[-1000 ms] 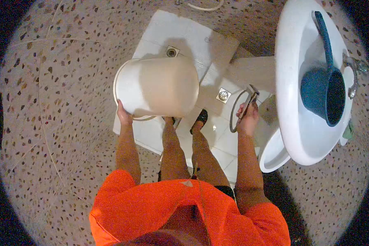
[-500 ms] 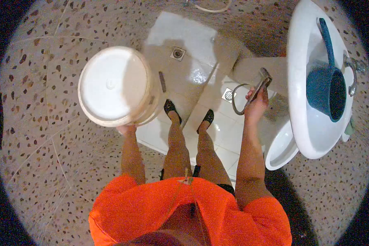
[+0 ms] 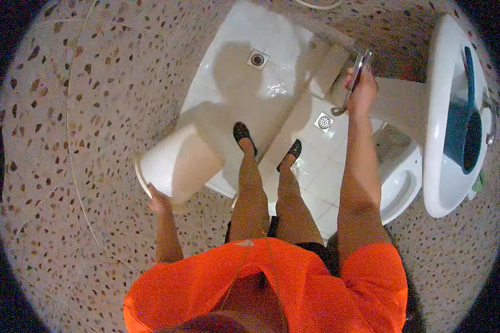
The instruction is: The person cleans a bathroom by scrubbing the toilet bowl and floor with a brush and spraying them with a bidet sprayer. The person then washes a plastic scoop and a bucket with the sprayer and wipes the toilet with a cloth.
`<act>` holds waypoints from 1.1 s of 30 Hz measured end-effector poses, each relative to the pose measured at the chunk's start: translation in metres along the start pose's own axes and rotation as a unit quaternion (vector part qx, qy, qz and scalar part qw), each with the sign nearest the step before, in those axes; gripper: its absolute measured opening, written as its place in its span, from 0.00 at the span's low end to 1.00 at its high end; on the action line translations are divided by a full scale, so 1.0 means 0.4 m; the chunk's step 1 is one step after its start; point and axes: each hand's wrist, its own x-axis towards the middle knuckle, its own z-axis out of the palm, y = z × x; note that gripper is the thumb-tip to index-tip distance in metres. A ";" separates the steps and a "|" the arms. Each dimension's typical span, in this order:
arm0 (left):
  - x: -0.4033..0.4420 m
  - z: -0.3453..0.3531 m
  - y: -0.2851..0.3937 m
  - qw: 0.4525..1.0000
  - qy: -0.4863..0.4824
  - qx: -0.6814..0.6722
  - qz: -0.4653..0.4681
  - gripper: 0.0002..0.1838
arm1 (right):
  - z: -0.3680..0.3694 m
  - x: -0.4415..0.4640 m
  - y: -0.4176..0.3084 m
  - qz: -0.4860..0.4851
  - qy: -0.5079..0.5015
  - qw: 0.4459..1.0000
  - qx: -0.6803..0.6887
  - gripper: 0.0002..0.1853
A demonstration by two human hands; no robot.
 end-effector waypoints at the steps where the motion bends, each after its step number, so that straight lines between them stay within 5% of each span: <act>1: 0.027 -0.033 -0.031 1.000 0.024 0.002 0.009 0.31 | 0.007 0.016 0.003 -0.019 -0.010 0.999 -0.029 0.12; 3: 0.032 -0.083 -0.053 0.998 0.053 0.004 0.015 0.28 | 0.035 0.021 0.002 -0.036 -0.024 0.997 -0.061 0.12; 6: 0.033 -0.125 -0.085 0.928 0.046 0.361 0.076 0.23 | 0.075 0.021 0.001 -0.050 -0.051 0.995 -0.073 0.12; 9: 0.018 -0.102 -0.100 0.982 0.054 0.177 -0.020 0.21 | 0.118 0.025 0.014 -0.032 -0.065 0.995 -0.075 0.12; 16: -0.007 -0.099 -0.144 0.971 -0.002 0.234 0.042 0.20 | 0.244 0.024 0.031 -0.073 -0.141 0.984 -0.083 0.11; 18: 0.004 -0.109 -0.146 0.921 0.022 0.389 0.013 0.22 | 0.276 0.019 0.016 -0.070 -0.151 0.982 -0.095 0.12; 22: -0.012 -0.087 -0.138 0.940 0.035 0.340 0.004 0.23 | 0.297 0.036 0.020 -0.063 -0.164 0.976 -0.129 0.12; 25: -0.007 -0.072 -0.124 0.889 0.048 0.456 -0.021 0.24 | 0.324 0.017 0.010 -0.055 -0.167 0.974 -0.141 0.11; 29: 0.060 -0.113 -0.202 0.949 -0.011 0.312 -0.036 0.27 | 0.278 0.013 0.031 -0.039 -0.150 0.976 -0.155 0.13; 30: 0.065 -0.110 -0.201 0.962 -0.031 0.269 -0.041 0.27 | 0.244 -0.006 0.036 -0.012 -0.069 0.987 -0.144 0.14; 31: 0.067 -0.109 -0.200 0.962 -0.032 0.269 -0.042 0.27 | 0.208 -0.017 0.046 0.014 0.012 0.991 -0.132 0.16; 33: 0.052 -0.088 -0.181 0.950 -0.034 0.310 -0.009 0.26 | 0.022 0.031 0.135 0.102 -0.001 0.994 -0.046 0.18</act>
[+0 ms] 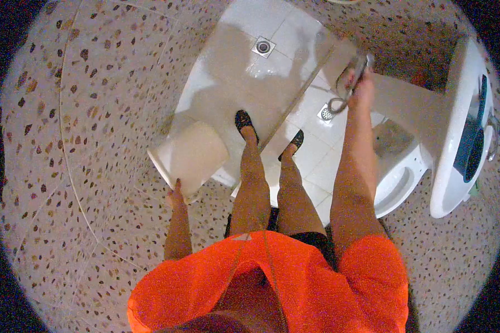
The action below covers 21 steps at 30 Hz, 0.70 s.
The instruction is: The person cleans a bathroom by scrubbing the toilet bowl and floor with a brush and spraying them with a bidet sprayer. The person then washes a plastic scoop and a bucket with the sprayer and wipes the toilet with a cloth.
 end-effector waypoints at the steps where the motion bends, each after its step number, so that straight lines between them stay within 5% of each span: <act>1: 0.002 0.002 0.002 1.000 0.000 0.000 -0.002 0.26 | -0.051 -0.007 0.025 0.020 0.038 0.999 0.026 0.16; 6: 0.016 -0.008 0.000 0.997 -0.065 -0.035 0.022 0.24 | -0.173 -0.067 0.089 0.089 0.092 0.985 0.112 0.14; 15: 0.023 0.004 -0.002 0.997 -0.064 -0.037 0.028 0.24 | -0.262 -0.218 0.162 0.131 0.125 0.983 0.014 0.15; 21: -0.003 -0.014 0.043 0.998 -0.056 0.008 0.016 0.23 | -0.179 -0.397 0.260 0.115 -0.006 0.953 -0.282 0.16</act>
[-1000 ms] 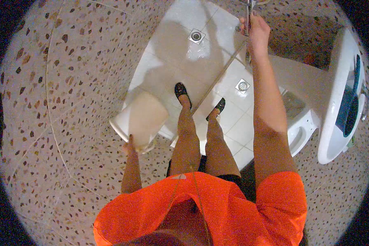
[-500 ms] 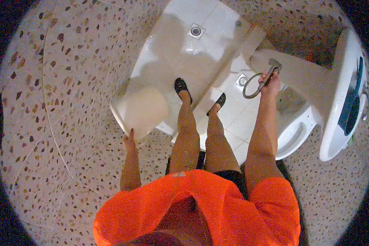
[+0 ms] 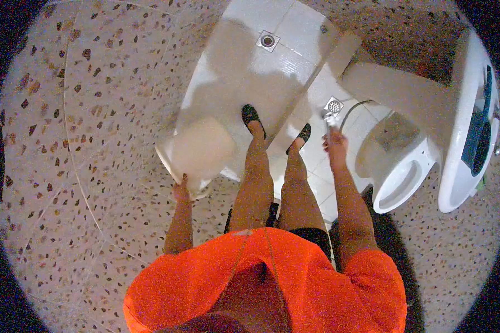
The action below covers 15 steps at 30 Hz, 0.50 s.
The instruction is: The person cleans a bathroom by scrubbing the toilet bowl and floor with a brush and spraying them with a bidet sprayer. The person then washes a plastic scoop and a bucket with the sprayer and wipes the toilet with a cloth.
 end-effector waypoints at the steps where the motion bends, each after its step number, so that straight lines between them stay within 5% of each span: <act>1: -0.002 -0.003 0.004 1.000 0.001 0.003 0.000 0.23 | 0.020 -0.031 0.038 -0.040 -0.026 0.997 -0.056 0.18; 4: -0.015 -0.015 0.022 0.999 -0.013 -0.022 -0.024 0.22 | 0.065 -0.097 0.145 -0.173 -0.151 0.951 -0.207 0.17; 6: -0.034 -0.025 0.088 0.986 0.007 0.162 -0.030 0.21 | 0.124 -0.160 0.126 -0.285 -0.142 0.890 -0.326 0.17; 9: 0.006 -0.057 0.030 0.998 -0.029 0.050 -0.020 0.21 | 0.173 -0.214 0.015 -0.235 -0.165 0.892 -0.349 0.18; 10: -0.001 -0.072 0.035 0.998 -0.032 0.052 -0.019 0.21 | 0.183 -0.236 -0.054 -0.153 -0.167 0.918 -0.325 0.16; 13: -0.023 -0.097 0.088 0.997 -0.042 0.035 -0.048 0.21 | 0.169 -0.210 -0.069 -0.141 -0.139 0.912 -0.358 0.17; 15: -0.038 -0.121 0.118 0.981 -0.052 0.186 -0.022 0.22 | 0.152 -0.184 -0.058 -0.179 -0.118 0.911 -0.352 0.17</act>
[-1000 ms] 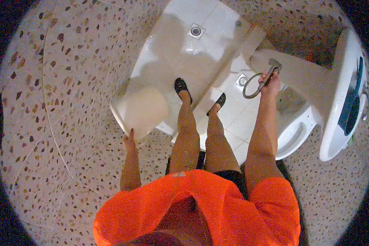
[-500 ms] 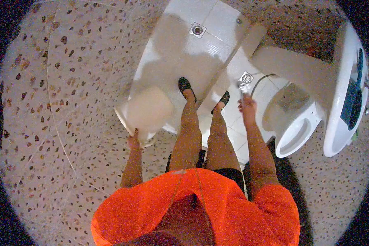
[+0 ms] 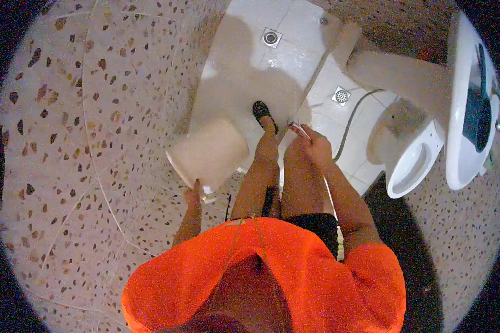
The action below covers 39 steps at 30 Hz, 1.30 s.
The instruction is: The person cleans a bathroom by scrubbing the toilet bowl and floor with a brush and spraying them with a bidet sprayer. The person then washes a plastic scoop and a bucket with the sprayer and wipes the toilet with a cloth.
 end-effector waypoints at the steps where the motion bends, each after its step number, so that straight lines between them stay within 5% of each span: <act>1: -0.004 -0.009 0.001 1.000 -0.002 0.001 0.002 0.22 | -0.010 0.004 0.003 -0.011 0.015 0.999 0.035 0.18; 4: -0.002 -0.022 -0.028 0.998 -0.008 -0.050 -0.029 0.24 | -0.068 0.014 -0.002 -0.024 0.029 0.997 0.065 0.19; 7: -0.003 -0.060 -0.048 0.995 0.016 0.103 0.002 0.26 | -0.113 0.030 0.019 0.034 0.024 0.984 0.174 0.19; 12: -0.081 -0.091 -0.048 0.997 0.050 -0.059 0.006 0.26 | -0.229 0.055 -0.060 0.064 -0.024 0.978 0.198 0.21; 20: -0.208 -0.143 -0.038 0.976 0.162 -0.133 -0.054 0.26 | -0.322 0.278 -0.026 0.049 -0.077 0.982 0.164 0.22; 22: -0.246 -0.169 -0.004 0.970 0.219 -0.049 -0.097 0.25 | -0.356 0.302 -0.048 0.049 -0.075 0.982 0.165 0.21; 26: -0.254 -0.158 -0.012 0.949 0.280 -0.119 -0.086 0.28 | -0.397 0.363 -0.057 0.007 -0.043 0.968 0.248 0.18; 27: -0.260 -0.155 0.017 0.942 0.308 0.013 -0.131 0.31 | -0.399 0.381 -0.052 -0.013 -0.041 0.968 0.246 0.17; 34: -0.178 -0.105 -0.050 0.949 0.291 -0.032 -0.119 0.34 | -0.440 0.383 -0.035 -0.019 -0.044 0.966 0.253 0.14; 36: -0.179 -0.102 -0.027 0.963 0.205 -0.163 -0.071 0.33 | -0.463 0.371 -0.039 -0.015 -0.034 0.966 0.257 0.15; 39: -0.166 -0.091 0.011 0.978 0.188 -0.056 -0.072 0.29 | -0.487 0.347 -0.035 0.000 -0.037 0.960 0.277 0.17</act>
